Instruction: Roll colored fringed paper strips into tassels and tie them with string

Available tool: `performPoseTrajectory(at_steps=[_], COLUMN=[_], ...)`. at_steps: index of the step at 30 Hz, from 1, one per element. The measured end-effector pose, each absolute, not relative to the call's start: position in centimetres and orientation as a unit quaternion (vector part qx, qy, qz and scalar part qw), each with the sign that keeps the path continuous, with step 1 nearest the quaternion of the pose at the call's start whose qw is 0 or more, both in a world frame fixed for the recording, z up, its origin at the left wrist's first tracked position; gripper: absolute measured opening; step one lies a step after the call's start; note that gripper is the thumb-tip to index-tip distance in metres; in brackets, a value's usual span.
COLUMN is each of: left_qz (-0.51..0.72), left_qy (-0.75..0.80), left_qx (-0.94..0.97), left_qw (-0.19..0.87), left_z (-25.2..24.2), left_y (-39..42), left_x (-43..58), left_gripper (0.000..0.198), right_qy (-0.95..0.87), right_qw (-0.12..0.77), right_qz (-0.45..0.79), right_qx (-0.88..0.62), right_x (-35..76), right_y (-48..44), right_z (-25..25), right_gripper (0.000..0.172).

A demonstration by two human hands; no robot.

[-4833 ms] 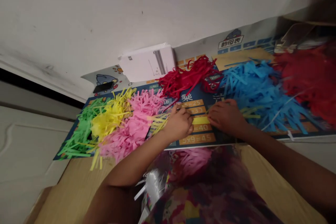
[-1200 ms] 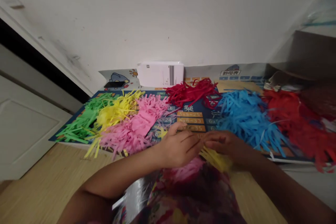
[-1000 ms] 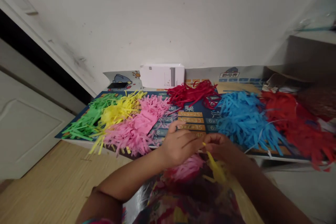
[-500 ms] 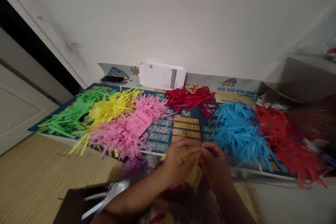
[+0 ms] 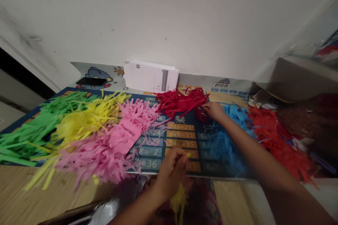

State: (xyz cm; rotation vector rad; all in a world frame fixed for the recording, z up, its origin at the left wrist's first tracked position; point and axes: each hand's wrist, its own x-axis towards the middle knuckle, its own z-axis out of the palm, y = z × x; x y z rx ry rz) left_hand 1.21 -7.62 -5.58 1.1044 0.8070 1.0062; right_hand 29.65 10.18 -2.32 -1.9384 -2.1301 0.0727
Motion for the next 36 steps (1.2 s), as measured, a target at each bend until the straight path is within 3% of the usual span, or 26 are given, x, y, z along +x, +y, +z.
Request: performPoseTrajectory(at_steps=[2,5,9,14,16,22,28,36], left_qz=[0.456,0.460,0.438,0.427,0.437,0.438,0.424,0.448], left_qy=[0.372,0.384,0.390,0.412,0.404,0.362,0.371,0.388], left_qx=[0.505,0.519,0.485,0.462,0.440,0.428,0.493,0.673], left_qw=[0.631,0.610,0.649,0.659,0.673,0.703,0.663,0.442], left_z=[-6.2,-6.3,-5.2,-4.7,-4.7,-4.4,-4.3,-4.4], left_y=[-7.6,-7.3,-6.3,-5.5,-5.7,-7.1,-8.1,-8.2], left_x=[1.2,1.0,0.5,-0.3,-0.2,0.8,1.5,2.0], left_gripper=[0.039,0.039,0.044,0.046,0.047,0.047,0.040,0.015], right_qy=[-0.739,-0.728,-0.697,-0.695,-0.712,-0.551,-0.420,-0.330], right_qw=[0.085,0.047,0.069,0.188,0.331,0.545,0.629,0.668], right_qz=[0.039,0.051,0.054,0.058,0.160,0.361,0.381,0.378], right_qx=[-0.667,-0.682,-0.711,-0.692,-0.599,-0.519,-0.532,-0.549], right_x=[29.6,28.8,28.4,25.8,23.5,18.4,17.8,16.6], right_y=[12.3,13.2,12.5,4.6,-0.6,-9.8,-10.8,-11.6], right_z=[-3.3,-4.4,-3.0,0.8,0.9,-4.9,-7.9,-7.2], right_gripper=[0.012,0.023,0.018,0.020,0.016,0.003,0.004,0.015])
